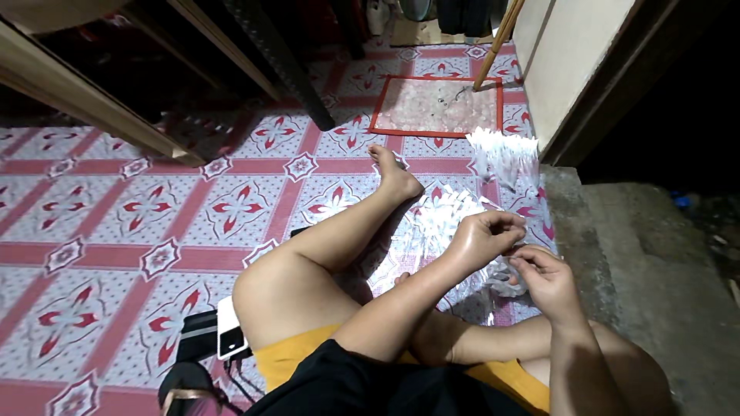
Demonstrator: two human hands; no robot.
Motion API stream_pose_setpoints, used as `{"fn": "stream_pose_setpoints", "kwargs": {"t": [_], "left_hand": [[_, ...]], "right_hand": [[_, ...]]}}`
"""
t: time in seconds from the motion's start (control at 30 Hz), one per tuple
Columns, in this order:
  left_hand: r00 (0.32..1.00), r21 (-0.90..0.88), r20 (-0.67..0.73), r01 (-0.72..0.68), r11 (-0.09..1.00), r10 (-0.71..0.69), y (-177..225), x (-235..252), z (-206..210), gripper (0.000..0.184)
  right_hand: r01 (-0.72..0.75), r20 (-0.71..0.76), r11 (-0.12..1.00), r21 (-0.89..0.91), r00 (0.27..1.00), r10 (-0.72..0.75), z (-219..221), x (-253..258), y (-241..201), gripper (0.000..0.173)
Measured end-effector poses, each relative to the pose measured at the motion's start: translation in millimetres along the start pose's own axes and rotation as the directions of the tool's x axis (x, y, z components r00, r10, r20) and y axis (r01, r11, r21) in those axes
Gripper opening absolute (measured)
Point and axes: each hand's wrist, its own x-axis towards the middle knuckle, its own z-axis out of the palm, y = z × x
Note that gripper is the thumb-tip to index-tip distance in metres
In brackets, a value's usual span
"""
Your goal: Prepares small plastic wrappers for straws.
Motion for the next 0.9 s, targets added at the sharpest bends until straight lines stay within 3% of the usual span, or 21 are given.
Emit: {"fn": "stream_pose_setpoints", "kwargs": {"t": [0.13,0.27,0.47,0.63,0.9], "left_hand": [[1.000,-0.085,-0.007,0.012,0.996,-0.012,6.2,-0.1,-1.0,0.051],[1.000,-0.111,0.002,0.022,0.994,-0.022,6.2,0.0,-1.2,0.062],[0.998,-0.049,-0.035,-0.063,0.997,0.061,6.7,-0.2,1.1,0.063],[0.986,0.103,0.012,-0.168,0.980,0.168,-16.9,5.0,16.6,0.062],[0.973,0.114,0.096,-0.222,0.968,0.212,-54.4,5.4,38.6,0.055]], "right_hand": [[0.006,0.006,1.000,-0.008,1.000,-0.006,-0.3,0.5,2.3,0.007],[-0.006,0.011,1.000,-0.022,1.000,0.007,0.3,0.9,2.7,0.007],[0.033,-0.067,0.998,-0.058,0.997,-0.037,-6.7,5.5,-6.4,0.006],[0.155,-0.079,0.957,0.247,0.987,-0.139,-17.3,10.5,-7.8,0.010],[0.196,-0.140,0.882,0.429,0.979,-0.149,-16.4,13.5,7.8,0.009]]}}
